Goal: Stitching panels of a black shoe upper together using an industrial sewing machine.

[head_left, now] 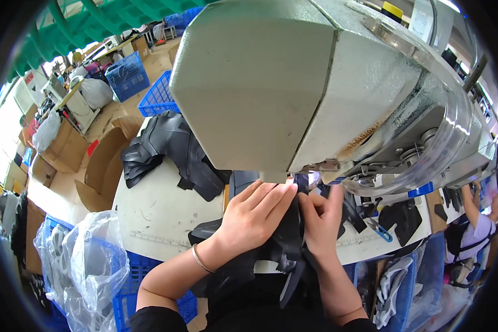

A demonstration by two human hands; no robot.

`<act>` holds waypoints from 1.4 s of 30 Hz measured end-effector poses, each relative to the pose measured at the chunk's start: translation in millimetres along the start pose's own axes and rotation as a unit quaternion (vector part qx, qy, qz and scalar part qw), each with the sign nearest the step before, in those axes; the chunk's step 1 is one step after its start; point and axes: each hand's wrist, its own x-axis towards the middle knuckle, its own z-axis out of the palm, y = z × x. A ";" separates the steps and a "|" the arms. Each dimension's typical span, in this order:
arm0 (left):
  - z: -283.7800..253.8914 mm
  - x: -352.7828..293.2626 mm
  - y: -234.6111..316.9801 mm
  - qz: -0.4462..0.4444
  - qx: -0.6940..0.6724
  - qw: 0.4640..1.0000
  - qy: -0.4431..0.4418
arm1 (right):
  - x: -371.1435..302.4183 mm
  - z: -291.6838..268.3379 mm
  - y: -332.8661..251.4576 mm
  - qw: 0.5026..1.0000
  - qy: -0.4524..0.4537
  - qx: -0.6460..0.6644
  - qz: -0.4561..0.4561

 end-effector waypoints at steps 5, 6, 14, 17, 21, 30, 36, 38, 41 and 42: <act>-1.3 3.6 2.2 -0.002 0.003 1.000 -0.006 | -8.6 5.1 -2.9 0.991 0.074 0.113 -0.024; -0.1 4.1 1.7 -0.004 0.000 1.000 -0.002 | -9.0 5.5 -1.8 0.988 0.078 0.128 -0.039; -2.7 5.1 -2.1 0.012 -0.022 1.000 0.002 | -30.3 -12.9 4.4 0.961 -0.085 0.213 0.152; -2.5 8.2 -0.3 0.019 -0.010 1.000 0.022 | -33.0 -18.6 5.3 0.966 -0.090 0.202 0.132; 0.7 7.7 4.1 0.019 0.019 0.999 0.030 | -30.7 -26.2 5.3 0.966 -0.126 0.197 0.109; 8.7 5.7 -0.6 0.026 0.044 0.997 0.064 | -25.7 -24.4 -11.9 0.980 -0.093 0.153 0.092; 7.8 7.1 0.0 0.018 0.050 0.997 0.056 | -20.2 -23.9 -11.7 0.976 -0.095 0.170 0.099; 7.9 5.8 -1.4 0.017 0.048 0.997 0.053 | -20.6 -24.2 -16.9 0.965 -0.105 0.199 0.137; 9.2 3.9 -4.6 0.037 0.014 0.997 0.061 | -24.7 -29.9 -2.1 0.961 -0.136 0.196 0.137; 8.7 1.8 -4.0 0.065 0.003 0.995 0.082 | -25.5 -29.7 -2.3 0.961 -0.135 0.197 0.137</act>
